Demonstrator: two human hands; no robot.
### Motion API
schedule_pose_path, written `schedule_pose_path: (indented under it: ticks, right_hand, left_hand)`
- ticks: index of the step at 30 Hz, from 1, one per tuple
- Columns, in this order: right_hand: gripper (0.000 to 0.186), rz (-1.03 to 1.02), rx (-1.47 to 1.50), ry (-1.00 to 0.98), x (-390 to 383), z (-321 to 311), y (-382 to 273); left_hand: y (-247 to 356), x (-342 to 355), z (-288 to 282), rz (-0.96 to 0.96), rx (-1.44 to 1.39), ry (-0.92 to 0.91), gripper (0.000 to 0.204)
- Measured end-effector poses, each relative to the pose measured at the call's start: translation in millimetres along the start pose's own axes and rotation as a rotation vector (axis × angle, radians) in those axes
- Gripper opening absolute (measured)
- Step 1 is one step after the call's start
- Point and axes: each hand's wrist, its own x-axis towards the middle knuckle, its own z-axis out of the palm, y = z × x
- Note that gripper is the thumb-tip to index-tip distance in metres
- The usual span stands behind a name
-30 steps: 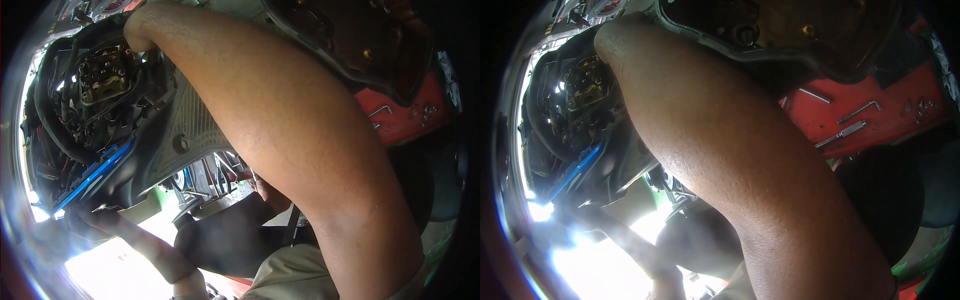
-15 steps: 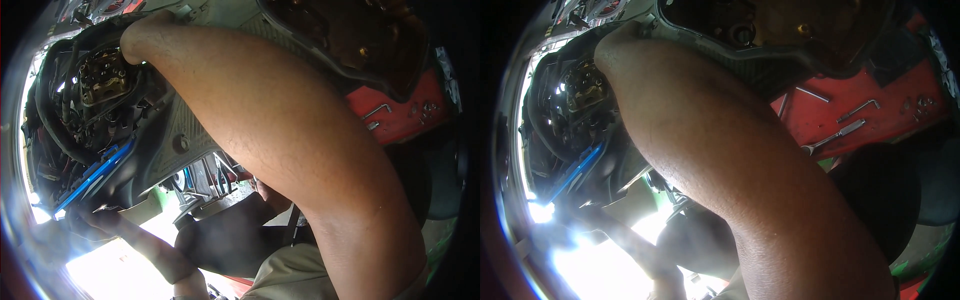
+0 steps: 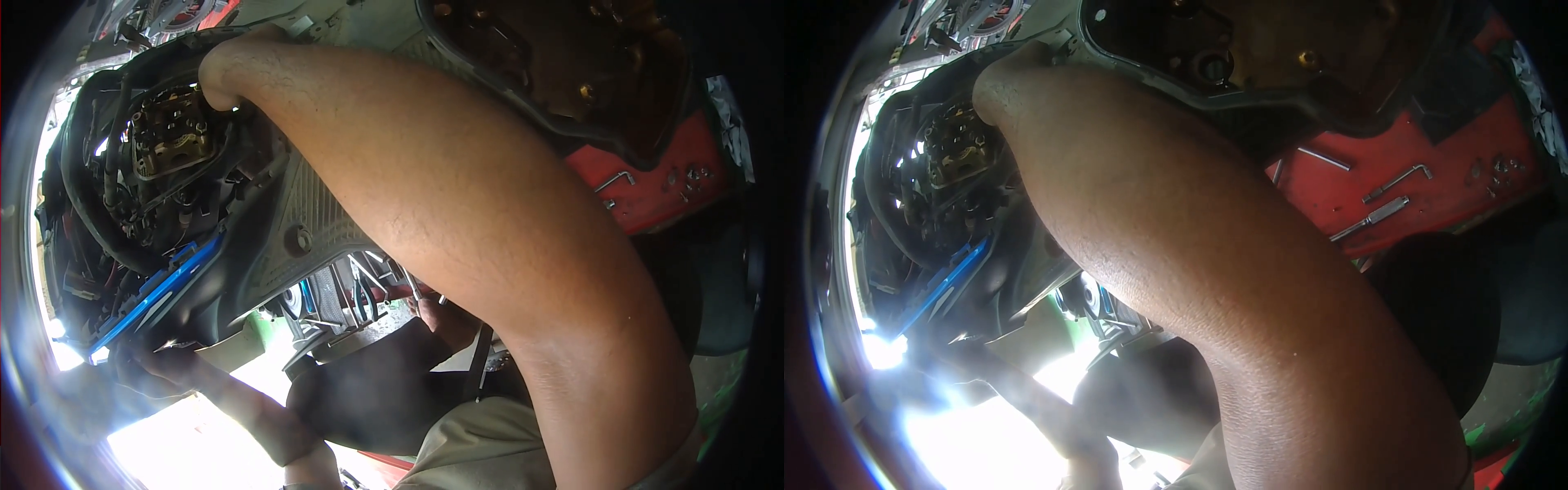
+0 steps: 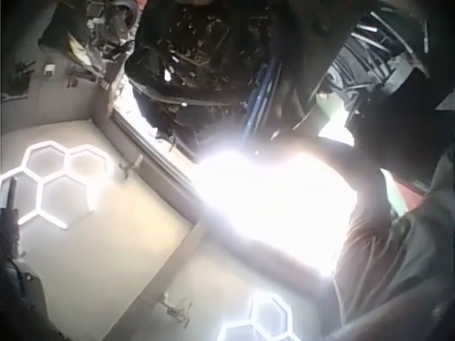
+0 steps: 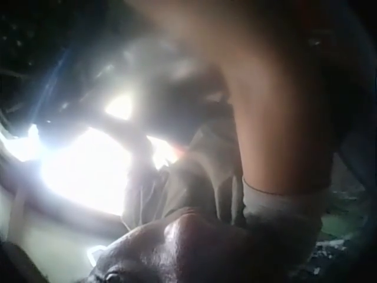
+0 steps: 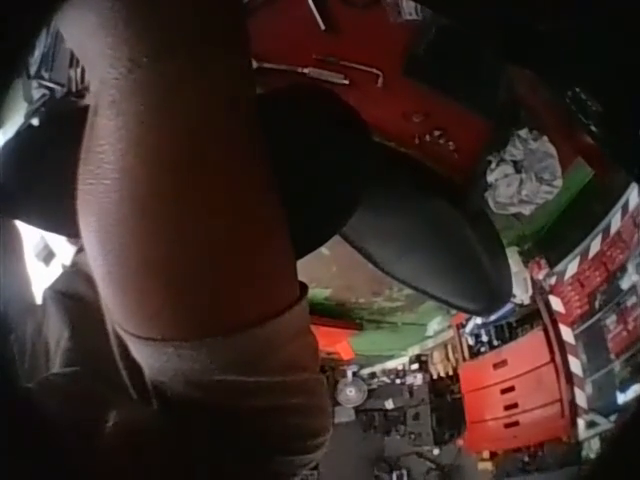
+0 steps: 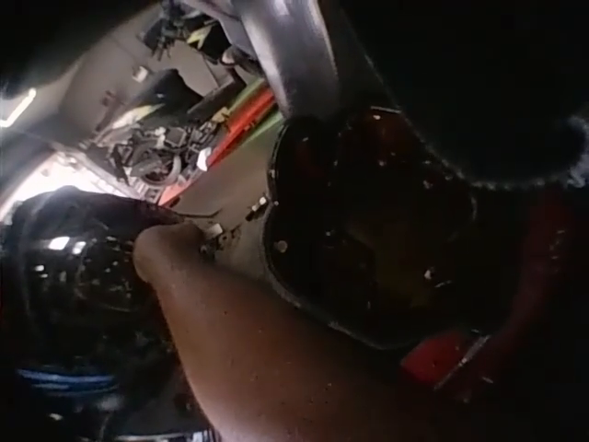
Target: Disassembling and cleaning internal components of a motorcycle engine or fuel system.
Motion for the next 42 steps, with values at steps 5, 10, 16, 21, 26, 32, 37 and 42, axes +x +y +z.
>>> schedule_pose_path:
  ticks: [5, 10, 16, 21, 26, 32, 37, 42]
  right_hand:
    - [0.038, 0.018, 0.000, 0.001, 0, 0, 0]
    - [0.037, 0.038, 0.004, 0.002, 4, 0, 1]
    - [0.037, 0.079, 0.011, 0.009, 8, 0, -1]
    - [0.037, 0.129, 0.009, 0.005, 11, 3, -1]
    - [0.037, 0.158, 0.006, 0.001, 15, 6, 0]
    - [0.037, 0.202, 0.014, 0.002, 14, 3, -2]
    - [0.034, 0.122, -0.043, 0.126, 9, 10, 8]
    - [0.034, 0.109, 0.009, -0.003, 1, -5, 19]
  left_hand:
    - [1, -1, 1, -0.006, -0.002, -0.004, 0.022]
    - [-1, 2, 0, -0.022, -0.008, -0.012, 0.021]
    - [9, -1, 2, -0.049, -0.031, -0.016, 0.021]
    - [12, 2, -1, -0.102, -0.062, -0.040, 0.020]
    - [7, 14, -1, 0.036, -0.046, -0.165, 0.018]
    - [27, 2, 15, -0.066, -0.094, -0.009, 0.017]
    - [39, 4, 6, -0.221, -0.280, -0.142, 0.018]
    - [-1, 2, 9, 0.170, 0.012, -0.013, 0.018]
